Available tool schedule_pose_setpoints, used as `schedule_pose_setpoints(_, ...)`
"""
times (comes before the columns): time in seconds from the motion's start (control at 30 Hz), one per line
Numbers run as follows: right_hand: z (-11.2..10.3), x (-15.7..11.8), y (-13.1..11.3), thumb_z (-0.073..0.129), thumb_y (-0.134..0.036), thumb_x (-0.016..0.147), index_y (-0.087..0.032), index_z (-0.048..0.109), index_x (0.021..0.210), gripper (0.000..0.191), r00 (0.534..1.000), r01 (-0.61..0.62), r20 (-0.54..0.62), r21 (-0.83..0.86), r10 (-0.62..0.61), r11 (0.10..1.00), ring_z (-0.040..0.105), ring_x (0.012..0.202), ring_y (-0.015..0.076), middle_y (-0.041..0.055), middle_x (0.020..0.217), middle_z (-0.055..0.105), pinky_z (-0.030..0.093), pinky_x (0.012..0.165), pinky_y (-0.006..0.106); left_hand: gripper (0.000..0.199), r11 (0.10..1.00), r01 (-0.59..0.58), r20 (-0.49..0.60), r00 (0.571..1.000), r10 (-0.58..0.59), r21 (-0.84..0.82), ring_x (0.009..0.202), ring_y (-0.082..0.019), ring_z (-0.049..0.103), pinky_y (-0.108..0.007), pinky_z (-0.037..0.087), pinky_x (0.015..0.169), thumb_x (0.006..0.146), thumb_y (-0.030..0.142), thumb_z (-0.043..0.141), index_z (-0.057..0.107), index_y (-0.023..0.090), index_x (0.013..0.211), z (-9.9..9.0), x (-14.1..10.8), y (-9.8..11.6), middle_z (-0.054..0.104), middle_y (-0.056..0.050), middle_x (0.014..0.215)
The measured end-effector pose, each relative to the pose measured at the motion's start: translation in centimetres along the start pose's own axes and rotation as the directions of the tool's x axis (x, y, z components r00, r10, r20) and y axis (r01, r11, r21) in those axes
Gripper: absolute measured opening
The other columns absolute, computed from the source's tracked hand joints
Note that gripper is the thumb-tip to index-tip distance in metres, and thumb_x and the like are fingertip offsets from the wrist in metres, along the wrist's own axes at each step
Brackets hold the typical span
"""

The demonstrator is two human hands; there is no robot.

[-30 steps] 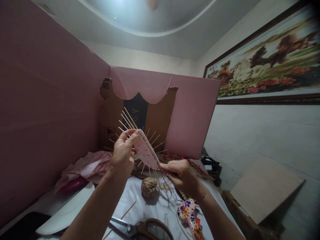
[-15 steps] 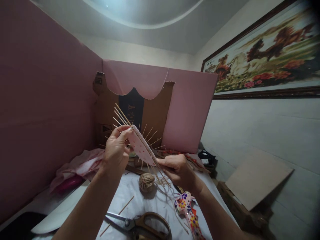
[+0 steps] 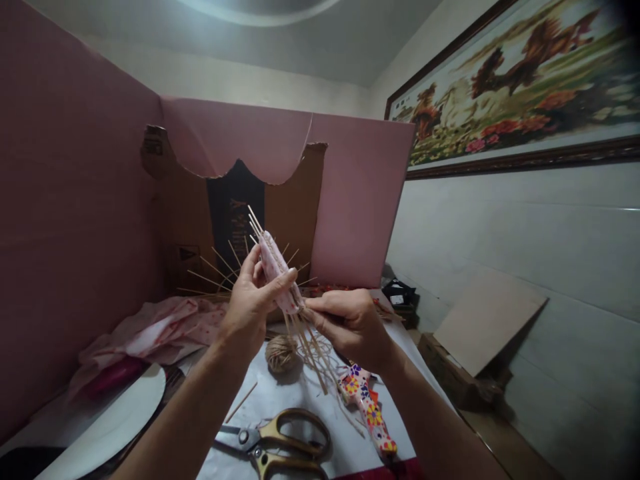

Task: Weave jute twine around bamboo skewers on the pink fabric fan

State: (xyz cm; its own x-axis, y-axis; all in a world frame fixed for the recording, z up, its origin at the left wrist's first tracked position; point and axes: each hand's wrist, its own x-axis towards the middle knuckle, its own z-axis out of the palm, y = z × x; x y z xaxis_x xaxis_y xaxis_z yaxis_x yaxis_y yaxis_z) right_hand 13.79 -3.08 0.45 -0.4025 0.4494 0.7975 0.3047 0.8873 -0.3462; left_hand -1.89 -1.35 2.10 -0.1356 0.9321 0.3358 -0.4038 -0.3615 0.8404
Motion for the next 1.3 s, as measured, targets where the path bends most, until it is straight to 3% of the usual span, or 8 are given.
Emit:
schedule_pose_setpoints(0.17, -0.4, 0.1, -0.3, 0.059, -0.020, 0.086, -0.013, 0.075, 0.088, 0.017, 0.996, -0.051, -0.076, 0.065, 0.056, 0.997, 0.057, 0.058, 0.0106, 0.0052, 0.072, 0.070, 0.044, 0.056, 0.023, 0.089, 0.997, 0.072, 0.109, 0.991, -0.074, 0.016, 0.079, -0.014, 0.058, -0.022, 0.051, 0.059, 0.055, 0.025, 0.084, 0.045, 0.028, 0.135, 0.0, -0.3, -0.2, 0.056, -0.006, 0.111)
schedule_pose_setpoints(0.27, -0.4, 0.1, -0.2, 0.061, -0.019, 0.085, -0.015, 0.075, 0.091, 0.015, 0.992, -0.068, -0.100, 0.112, 0.079, 0.991, 0.064, 0.065, 0.0127, 0.0059, 0.080, 0.074, 0.048, 0.061, 0.024, 0.091, 0.996, 0.089, 0.099, 0.991, -0.089, 0.005, 0.076, -0.014, 0.059, -0.023, 0.053, 0.058, 0.055, 0.023, 0.084, 0.043, 0.025, 0.136, 0.1, -0.3, -0.3, 0.057, -0.007, 0.106)
schedule_pose_setpoints(0.43, -0.4, 0.2, -0.1, 0.062, -0.021, 0.085, -0.015, 0.076, 0.089, 0.016, 0.985, -0.104, -0.125, 0.096, 0.116, 0.990, 0.064, 0.063, 0.0132, 0.0056, 0.077, 0.074, 0.049, 0.060, 0.024, 0.094, 0.993, 0.117, 0.036, 0.992, -0.117, -0.005, 0.069, -0.014, 0.060, -0.024, 0.052, 0.056, 0.055, 0.022, 0.085, 0.041, 0.023, 0.138, 0.4, -0.4, -0.6, 0.060, -0.006, 0.094)
schedule_pose_setpoints(0.57, -0.5, 0.2, 0.1, 0.062, -0.024, 0.085, -0.017, 0.076, 0.090, 0.016, 0.979, -0.120, -0.150, 0.109, 0.136, 0.987, 0.062, 0.061, 0.0123, 0.0047, 0.075, 0.074, 0.049, 0.057, 0.023, 0.089, 0.997, 0.075, 0.110, 0.991, -0.076, 0.009, 0.092, -0.018, 0.063, -0.023, 0.053, 0.069, 0.060, 0.026, 0.083, 0.042, 0.031, 0.139, 0.2, -0.5, -0.7, 0.059, -0.009, 0.116)
schedule_pose_setpoints(0.67, -0.7, 0.2, 0.2, 0.063, -0.025, 0.084, -0.017, 0.076, 0.089, 0.016, 0.968, -0.144, -0.183, 0.151, 0.171, 0.978, 0.063, 0.063, 0.0129, 0.0044, 0.075, 0.073, 0.049, 0.056, 0.023, 0.090, 0.995, 0.073, 0.201, 0.976, -0.084, 0.062, 0.108, -0.022, 0.059, -0.024, 0.052, 0.078, 0.055, 0.021, 0.085, 0.048, 0.034, 0.135, -0.1, -0.4, -0.7, 0.057, -0.008, 0.125)
schedule_pose_setpoints(1.0, -1.1, 0.3, 0.4, 0.062, -0.027, 0.085, -0.015, 0.075, 0.086, 0.017, 0.958, -0.179, -0.183, 0.219, 0.220, 0.959, 0.058, 0.061, 0.0118, 0.0039, 0.072, 0.070, 0.046, 0.054, 0.022, 0.067, 0.979, -0.042, 0.263, 0.965, -0.012, 0.199, 0.089, -0.016, 0.063, -0.024, 0.051, 0.076, 0.060, 0.026, 0.083, 0.060, 0.027, 0.122, -0.3, -0.6, -1.0, 0.065, -0.007, 0.108)
schedule_pose_setpoints(1.13, -1.3, 0.2, 0.2, 0.059, -0.026, 0.087, -0.015, 0.075, 0.092, 0.019, 0.970, -0.159, -0.152, 0.182, 0.188, 0.970, 0.061, 0.064, 0.0125, 0.0043, 0.075, 0.071, 0.048, 0.057, 0.022, 0.067, 0.983, -0.016, 0.249, 0.968, -0.030, 0.182, 0.080, -0.016, 0.064, -0.025, 0.051, 0.072, 0.060, 0.027, 0.083, 0.058, 0.025, 0.122, -0.2, -0.6, -1.0, 0.068, -0.006, 0.094)
schedule_pose_setpoints(1.3, -1.4, 0.3, 0.1, 0.057, -0.022, 0.088, -0.015, 0.074, 0.095, 0.020, 0.980, -0.108, -0.153, 0.129, 0.128, 0.986, 0.065, 0.070, 0.0139, 0.0051, 0.078, 0.072, 0.051, 0.062, 0.024, 0.064, 0.979, -0.056, 0.229, 0.973, 0.009, 0.195, 0.084, -0.016, 0.064, -0.025, 0.052, 0.074, 0.061, 0.030, 0.083, 0.058, 0.024, 0.119, -0.3, -0.5, -1.1, 0.068, -0.007, 0.098)
